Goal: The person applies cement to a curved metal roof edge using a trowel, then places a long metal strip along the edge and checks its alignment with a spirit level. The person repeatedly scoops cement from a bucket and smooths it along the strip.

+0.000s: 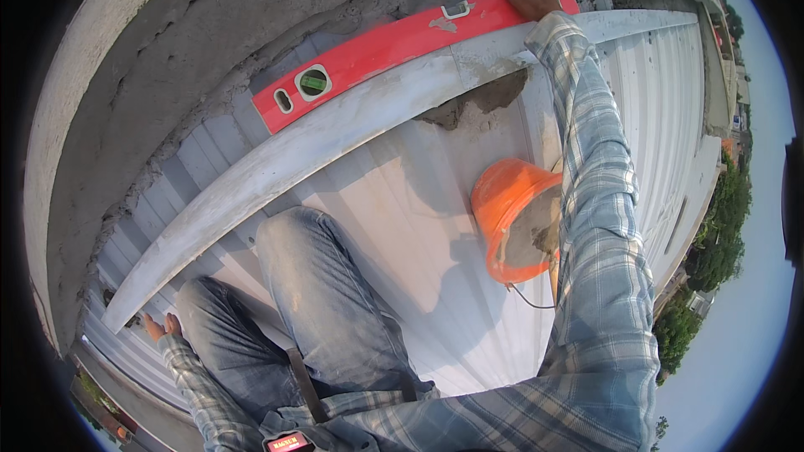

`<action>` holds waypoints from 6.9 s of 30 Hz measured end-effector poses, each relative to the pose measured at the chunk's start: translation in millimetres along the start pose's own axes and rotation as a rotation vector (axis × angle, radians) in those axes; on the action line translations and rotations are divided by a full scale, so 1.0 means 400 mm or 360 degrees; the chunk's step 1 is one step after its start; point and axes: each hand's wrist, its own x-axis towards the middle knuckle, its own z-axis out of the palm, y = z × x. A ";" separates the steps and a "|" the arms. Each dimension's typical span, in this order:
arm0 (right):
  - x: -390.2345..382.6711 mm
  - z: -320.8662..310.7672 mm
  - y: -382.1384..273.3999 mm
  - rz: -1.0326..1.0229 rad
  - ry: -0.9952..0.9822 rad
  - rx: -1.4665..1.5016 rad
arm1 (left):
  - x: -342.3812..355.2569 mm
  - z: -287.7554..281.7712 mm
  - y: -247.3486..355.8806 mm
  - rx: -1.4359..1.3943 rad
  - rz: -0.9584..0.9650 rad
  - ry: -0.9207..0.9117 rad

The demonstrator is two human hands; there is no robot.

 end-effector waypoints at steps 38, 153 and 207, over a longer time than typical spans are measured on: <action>-0.014 0.030 0.094 -0.0160 -0.0032 0.0213 | -0.148 0.117 -0.041 -0.0030 0.0291 -0.0826; 0.024 0.124 0.150 0.0124 -0.0278 0.0610 | 0.174 0.032 0.086 -0.0609 0.0489 -0.0435; -0.005 0.066 0.124 -0.0086 -0.0154 0.0424 | -1.302 0.572 -0.600 0.0357 -0.0451 -0.2334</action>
